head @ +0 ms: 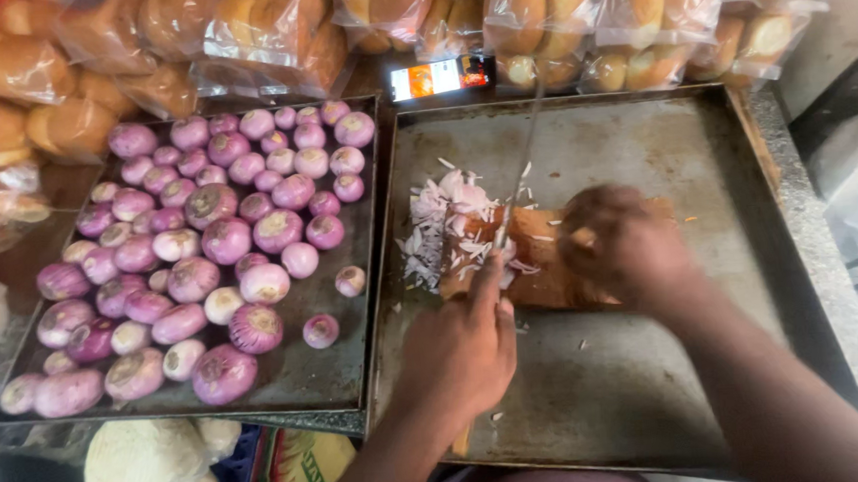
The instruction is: The person slices onions on a wooden board placed inside a large metal tray, using a knife while stabilizing the onions by hand.
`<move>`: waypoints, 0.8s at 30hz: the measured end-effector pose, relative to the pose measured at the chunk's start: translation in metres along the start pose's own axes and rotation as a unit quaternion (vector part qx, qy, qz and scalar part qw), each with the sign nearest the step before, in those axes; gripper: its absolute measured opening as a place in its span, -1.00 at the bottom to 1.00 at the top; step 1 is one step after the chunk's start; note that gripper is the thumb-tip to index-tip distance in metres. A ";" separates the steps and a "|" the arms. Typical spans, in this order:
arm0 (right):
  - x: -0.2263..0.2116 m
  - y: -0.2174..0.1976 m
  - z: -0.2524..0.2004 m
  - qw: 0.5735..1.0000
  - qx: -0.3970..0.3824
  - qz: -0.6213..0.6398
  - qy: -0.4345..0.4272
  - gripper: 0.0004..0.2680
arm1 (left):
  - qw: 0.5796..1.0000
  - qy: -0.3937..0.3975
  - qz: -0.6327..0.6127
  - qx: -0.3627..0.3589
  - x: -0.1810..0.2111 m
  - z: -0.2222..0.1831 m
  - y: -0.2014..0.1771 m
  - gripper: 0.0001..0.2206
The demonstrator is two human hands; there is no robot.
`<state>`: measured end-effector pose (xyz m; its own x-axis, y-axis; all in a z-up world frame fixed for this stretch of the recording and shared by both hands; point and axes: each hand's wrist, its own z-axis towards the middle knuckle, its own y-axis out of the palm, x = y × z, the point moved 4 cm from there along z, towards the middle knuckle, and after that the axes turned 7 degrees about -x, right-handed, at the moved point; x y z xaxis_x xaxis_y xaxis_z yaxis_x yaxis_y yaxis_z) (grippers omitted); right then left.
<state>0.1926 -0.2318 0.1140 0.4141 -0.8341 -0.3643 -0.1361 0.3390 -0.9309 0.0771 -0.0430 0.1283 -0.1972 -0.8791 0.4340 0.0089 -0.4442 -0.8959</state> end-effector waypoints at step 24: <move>-0.027 0.038 0.013 0.979 0.045 0.076 -0.183 -0.78 | 0.984 -0.109 0.017 -0.138 -0.013 -0.005 0.000 -0.48</move>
<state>0.1880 -0.1907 0.0892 0.6926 -0.5651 -0.4484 -0.1479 0.4972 -0.8549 0.0747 -0.0301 0.1223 0.0141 -0.9219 0.3872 -0.2600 -0.3773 -0.8888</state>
